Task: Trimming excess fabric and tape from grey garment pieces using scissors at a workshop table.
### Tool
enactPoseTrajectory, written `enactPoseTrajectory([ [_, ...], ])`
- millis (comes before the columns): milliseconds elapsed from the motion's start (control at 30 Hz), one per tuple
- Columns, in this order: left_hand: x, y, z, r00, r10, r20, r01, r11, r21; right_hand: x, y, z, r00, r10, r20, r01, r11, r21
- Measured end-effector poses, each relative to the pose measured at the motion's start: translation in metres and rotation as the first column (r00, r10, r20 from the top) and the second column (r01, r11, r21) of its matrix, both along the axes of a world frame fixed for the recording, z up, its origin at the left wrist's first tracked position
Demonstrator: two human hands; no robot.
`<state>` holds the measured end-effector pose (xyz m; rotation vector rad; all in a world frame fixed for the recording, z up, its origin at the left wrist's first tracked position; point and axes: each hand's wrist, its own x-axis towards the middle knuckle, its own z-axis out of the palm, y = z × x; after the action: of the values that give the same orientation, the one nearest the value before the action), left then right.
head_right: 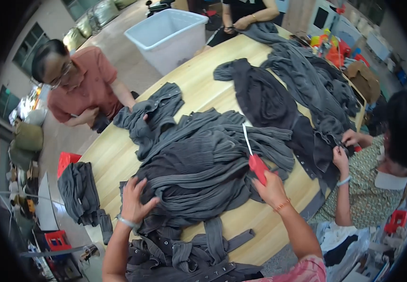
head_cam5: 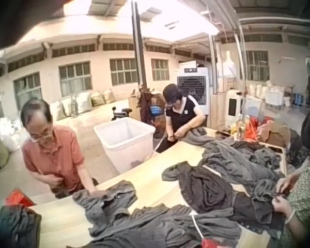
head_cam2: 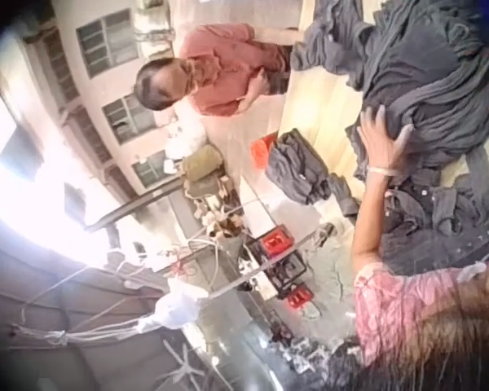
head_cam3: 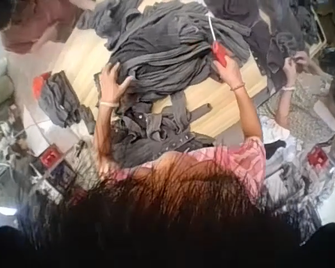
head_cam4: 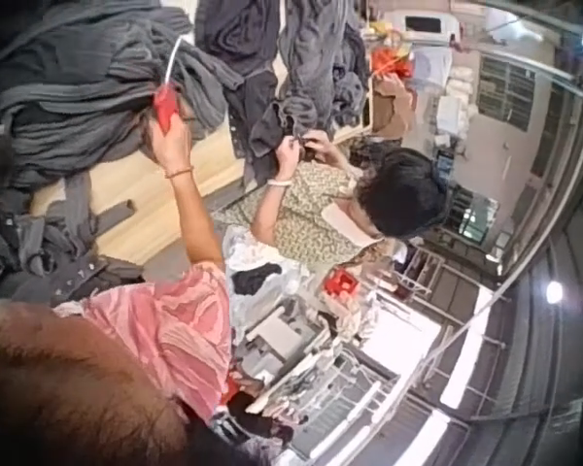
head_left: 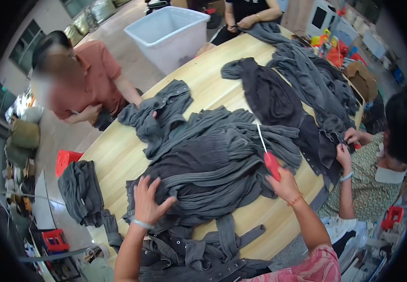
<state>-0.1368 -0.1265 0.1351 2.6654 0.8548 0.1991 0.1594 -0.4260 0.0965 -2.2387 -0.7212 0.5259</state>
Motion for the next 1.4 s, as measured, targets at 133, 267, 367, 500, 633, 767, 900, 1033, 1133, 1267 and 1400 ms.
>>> enactPoseTrajectory([
  [133, 0.077, 0.049, -0.029, 0.980, -0.084, 0.178, 0.078, 0.996, 0.039, -0.024, -0.041, -0.042, 0.819, -0.146, -0.555, 0.084, 0.987, -0.136],
  [267, 0.153, 0.075, -0.077, 0.992, 0.093, -0.085, -0.110, 0.971, -0.213, -0.044, -0.027, -0.059, 0.612, -0.241, -0.753, 0.336, 0.942, -0.029],
  [367, 0.189, 0.050, -0.098, 0.958, 0.090, -0.274, -0.141, 0.975, -0.170, -0.024, -0.008, -0.070, 0.637, -0.198, -0.745, 0.322, 0.946, 0.024],
  [500, 0.192, 0.014, -0.084, 0.963, -0.084, -0.257, 0.008, 0.959, -0.284, 0.024, 0.042, -0.070, 0.737, -0.165, -0.655, 0.315, 0.942, 0.118],
  [633, 0.190, 0.000, -0.099, 0.975, -0.048, -0.218, 0.000, 0.977, -0.215, 0.037, 0.066, -0.080, 0.813, -0.116, -0.571, 0.253, 0.953, 0.167],
  [767, 0.196, 0.014, -0.098, 0.967, -0.043, -0.250, -0.023, 0.967, -0.253, 0.039, 0.059, -0.075, 0.861, -0.115, -0.495, 0.188, 0.977, 0.101],
  [900, 0.186, 0.024, -0.100, 0.976, 0.213, 0.049, -0.198, 0.958, -0.210, 0.022, 0.045, -0.049, 0.913, -0.122, -0.389, 0.131, 0.991, -0.005],
  [1033, 0.188, 0.069, -0.117, 0.648, 0.754, 0.104, -0.647, 0.618, -0.447, 0.003, 0.014, -0.051, 0.886, -0.116, -0.450, 0.161, 0.985, 0.062],
  [1133, 0.190, 0.112, -0.124, 0.189, 0.979, -0.073, -0.738, 0.092, -0.669, -0.009, 0.000, -0.052, 0.869, -0.101, -0.485, 0.150, 0.987, 0.063],
  [1267, 0.200, 0.109, -0.128, 0.136, 0.982, -0.132, -0.900, 0.067, -0.430, -0.016, -0.004, -0.053, 0.840, -0.117, -0.530, 0.195, 0.976, 0.094],
  [1400, 0.200, 0.095, -0.132, 0.547, 0.823, -0.151, -0.833, 0.518, -0.193, -0.014, -0.006, -0.053, 0.854, -0.099, -0.511, 0.170, 0.981, 0.093],
])
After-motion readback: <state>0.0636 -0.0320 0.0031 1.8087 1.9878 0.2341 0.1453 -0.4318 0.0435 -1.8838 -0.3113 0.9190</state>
